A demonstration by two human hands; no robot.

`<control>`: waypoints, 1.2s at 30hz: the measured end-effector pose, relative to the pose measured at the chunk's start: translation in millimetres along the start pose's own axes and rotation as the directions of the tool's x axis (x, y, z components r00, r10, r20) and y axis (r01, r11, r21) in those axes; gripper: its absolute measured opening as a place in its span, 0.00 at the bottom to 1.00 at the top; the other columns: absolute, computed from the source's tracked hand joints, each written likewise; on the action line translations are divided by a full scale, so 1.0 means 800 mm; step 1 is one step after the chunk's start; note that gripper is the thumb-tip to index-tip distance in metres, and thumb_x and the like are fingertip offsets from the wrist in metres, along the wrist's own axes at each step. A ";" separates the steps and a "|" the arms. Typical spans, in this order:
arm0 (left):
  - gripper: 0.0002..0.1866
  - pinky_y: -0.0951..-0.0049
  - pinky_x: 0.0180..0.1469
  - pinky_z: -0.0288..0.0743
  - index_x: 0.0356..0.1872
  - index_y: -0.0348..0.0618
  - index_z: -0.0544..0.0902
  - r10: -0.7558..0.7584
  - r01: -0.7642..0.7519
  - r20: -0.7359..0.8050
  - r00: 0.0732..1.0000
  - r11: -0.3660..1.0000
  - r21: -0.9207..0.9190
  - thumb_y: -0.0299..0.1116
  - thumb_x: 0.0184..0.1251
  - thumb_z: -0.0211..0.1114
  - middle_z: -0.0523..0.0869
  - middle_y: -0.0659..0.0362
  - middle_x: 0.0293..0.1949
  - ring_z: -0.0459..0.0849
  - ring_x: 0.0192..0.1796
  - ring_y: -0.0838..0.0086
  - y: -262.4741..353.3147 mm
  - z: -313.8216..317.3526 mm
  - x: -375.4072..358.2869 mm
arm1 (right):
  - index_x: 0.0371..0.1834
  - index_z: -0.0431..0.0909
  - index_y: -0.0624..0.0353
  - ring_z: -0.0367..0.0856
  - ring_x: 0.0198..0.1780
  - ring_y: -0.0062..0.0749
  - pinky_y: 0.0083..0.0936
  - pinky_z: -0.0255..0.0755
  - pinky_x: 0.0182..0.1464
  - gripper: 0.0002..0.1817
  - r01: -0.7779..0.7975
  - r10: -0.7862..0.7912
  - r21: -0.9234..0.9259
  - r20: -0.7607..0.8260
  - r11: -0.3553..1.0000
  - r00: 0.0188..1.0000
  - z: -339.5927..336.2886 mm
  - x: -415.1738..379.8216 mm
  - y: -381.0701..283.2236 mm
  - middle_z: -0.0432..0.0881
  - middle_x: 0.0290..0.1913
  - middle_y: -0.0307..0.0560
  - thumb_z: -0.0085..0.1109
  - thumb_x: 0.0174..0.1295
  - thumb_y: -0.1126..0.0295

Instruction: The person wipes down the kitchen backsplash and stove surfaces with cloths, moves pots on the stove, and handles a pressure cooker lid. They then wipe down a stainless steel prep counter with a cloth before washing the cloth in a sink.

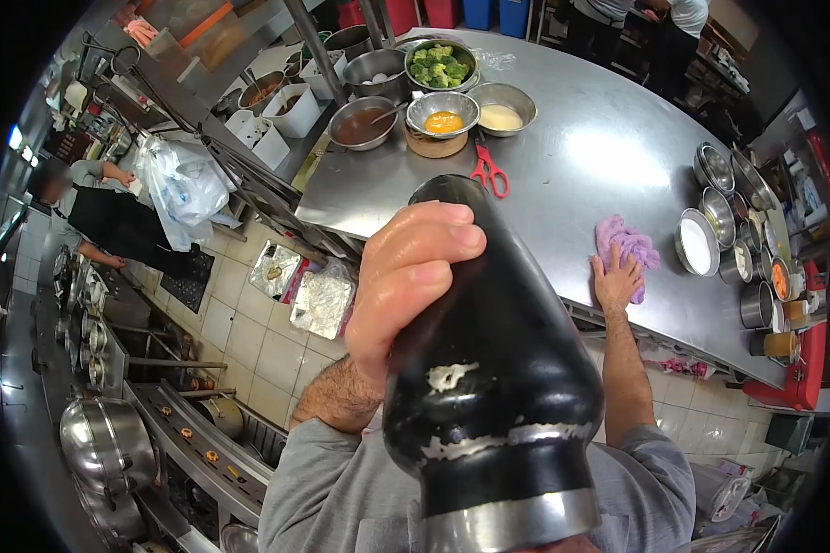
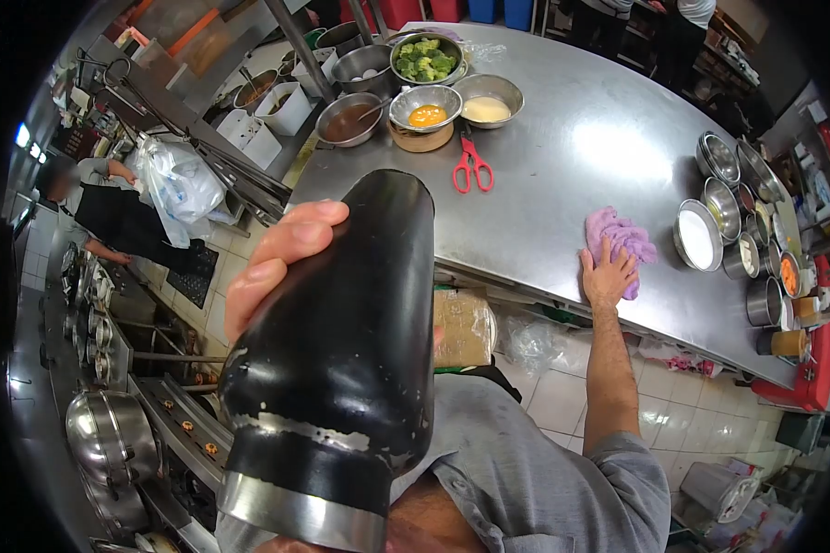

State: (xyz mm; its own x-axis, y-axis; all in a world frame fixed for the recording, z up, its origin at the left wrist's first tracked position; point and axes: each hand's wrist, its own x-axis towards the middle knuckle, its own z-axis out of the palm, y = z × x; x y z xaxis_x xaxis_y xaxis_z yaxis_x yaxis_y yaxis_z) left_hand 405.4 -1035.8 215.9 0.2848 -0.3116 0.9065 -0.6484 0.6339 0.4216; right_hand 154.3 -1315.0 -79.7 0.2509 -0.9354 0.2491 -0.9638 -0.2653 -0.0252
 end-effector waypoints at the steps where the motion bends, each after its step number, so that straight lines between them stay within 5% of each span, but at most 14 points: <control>1: 0.23 0.54 0.54 0.72 0.52 0.35 0.67 0.001 -0.001 0.001 1.000 1.000 0.000 0.26 0.55 0.65 0.79 0.41 0.47 0.78 0.50 0.51 -0.001 0.000 0.001 | 0.68 0.61 0.39 0.48 0.70 0.60 0.59 0.42 0.67 0.34 0.000 0.000 0.001 -0.001 1.000 1.000 0.000 0.000 -0.001 0.59 0.66 0.58 0.46 0.61 0.39; 10: 0.23 0.54 0.54 0.72 0.51 0.35 0.68 0.001 -0.001 -0.006 1.000 1.000 0.014 0.26 0.55 0.65 0.79 0.41 0.47 0.78 0.50 0.51 -0.010 -0.005 0.006 | 0.71 0.56 0.35 0.48 0.70 0.60 0.59 0.41 0.67 0.35 -0.026 0.026 0.003 0.011 1.000 1.000 0.003 0.002 0.000 0.57 0.68 0.58 0.46 0.61 0.38; 18: 0.23 0.55 0.55 0.72 0.51 0.35 0.68 -0.026 0.027 -0.023 0.999 0.999 0.043 0.26 0.55 0.66 0.79 0.41 0.46 0.79 0.49 0.51 -0.013 -0.010 0.002 | 0.57 0.72 0.44 0.57 0.64 0.56 0.57 0.52 0.62 0.30 -0.141 0.128 0.084 0.140 0.986 0.982 -0.022 0.033 0.004 0.61 0.62 0.59 0.50 0.58 0.38; 21: 0.23 0.55 0.55 0.72 0.51 0.35 0.68 -0.068 0.070 -0.022 0.997 0.995 0.074 0.26 0.54 0.66 0.79 0.41 0.46 0.79 0.49 0.51 -0.009 -0.017 -0.007 | 0.55 0.73 0.52 0.58 0.64 0.58 0.55 0.55 0.60 0.29 -0.061 0.061 0.047 -0.002 0.997 0.998 -0.005 0.022 -0.015 0.62 0.62 0.63 0.49 0.60 0.42; 23: 0.36 0.59 0.59 0.68 0.55 0.37 0.64 -0.173 0.163 0.065 0.983 0.977 0.138 0.32 0.43 0.73 0.75 0.46 0.50 0.75 0.53 0.57 -0.012 -0.036 -0.017 | 0.55 0.72 0.58 0.61 0.61 0.60 0.54 0.55 0.61 0.29 0.082 -0.078 0.035 -0.116 0.996 0.990 0.019 0.002 -0.024 0.65 0.60 0.66 0.48 0.62 0.45; 25: 0.49 0.64 0.63 0.65 0.59 0.39 0.60 -0.329 0.278 0.187 0.926 0.926 0.256 0.37 0.32 0.80 0.71 0.50 0.53 0.72 0.57 0.63 -0.016 -0.064 -0.027 | 0.56 0.70 0.63 0.65 0.58 0.62 0.53 0.54 0.63 0.28 0.277 -0.252 0.111 -0.200 0.954 0.947 0.006 -0.030 -0.086 0.69 0.56 0.66 0.50 0.62 0.51; 28: 0.48 0.64 0.65 0.64 0.61 0.39 0.58 -0.474 0.423 0.085 0.876 0.842 0.335 0.36 0.36 0.78 0.68 0.51 0.56 0.69 0.61 0.65 -0.023 -0.082 -0.059 | 0.58 0.67 0.63 0.64 0.59 0.58 0.52 0.55 0.63 0.25 0.509 -0.479 0.226 -0.178 0.831 0.860 -0.015 -0.071 -0.190 0.69 0.56 0.62 0.51 0.62 0.59; 33: 0.42 0.63 0.59 0.67 0.54 0.37 0.66 -0.531 0.578 -0.228 0.816 0.764 0.288 0.36 0.34 0.79 0.70 0.53 0.50 0.71 0.54 0.65 -0.043 -0.113 -0.109 | 0.54 0.70 0.61 0.63 0.60 0.57 0.48 0.55 0.63 0.19 0.679 -0.718 0.456 -0.118 0.575 0.686 -0.011 -0.068 -0.356 0.70 0.55 0.57 0.50 0.61 0.65; 35: 0.40 0.62 0.59 0.66 0.54 0.39 0.66 -0.540 0.596 -0.253 0.803 0.725 0.344 0.34 0.35 0.77 0.69 0.53 0.51 0.70 0.55 0.64 -0.043 -0.129 -0.125 | 0.55 0.69 0.61 0.62 0.61 0.56 0.48 0.54 0.64 0.20 0.685 -0.656 0.533 -0.285 0.497 0.698 0.006 -0.048 -0.429 0.70 0.55 0.57 0.49 0.60 0.67; 36: 0.41 0.62 0.59 0.66 0.55 0.39 0.66 -0.541 0.600 -0.260 0.800 0.708 0.372 0.34 0.35 0.77 0.69 0.53 0.51 0.70 0.55 0.64 -0.044 -0.138 -0.135 | 0.56 0.69 0.60 0.62 0.62 0.55 0.48 0.54 0.64 0.20 0.648 -0.693 0.591 -0.196 0.480 0.693 0.006 -0.031 -0.464 0.70 0.55 0.57 0.49 0.60 0.68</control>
State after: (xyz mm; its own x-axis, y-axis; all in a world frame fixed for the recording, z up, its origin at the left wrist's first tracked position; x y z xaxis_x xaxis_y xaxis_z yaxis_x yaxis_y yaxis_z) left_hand 475.3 -946.3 105.8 0.7622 -0.4082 0.5024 -0.5510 -0.0019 0.8345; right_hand 506.7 -1194.4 -81.6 0.8248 -0.4186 0.3801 -0.2473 -0.8716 -0.4233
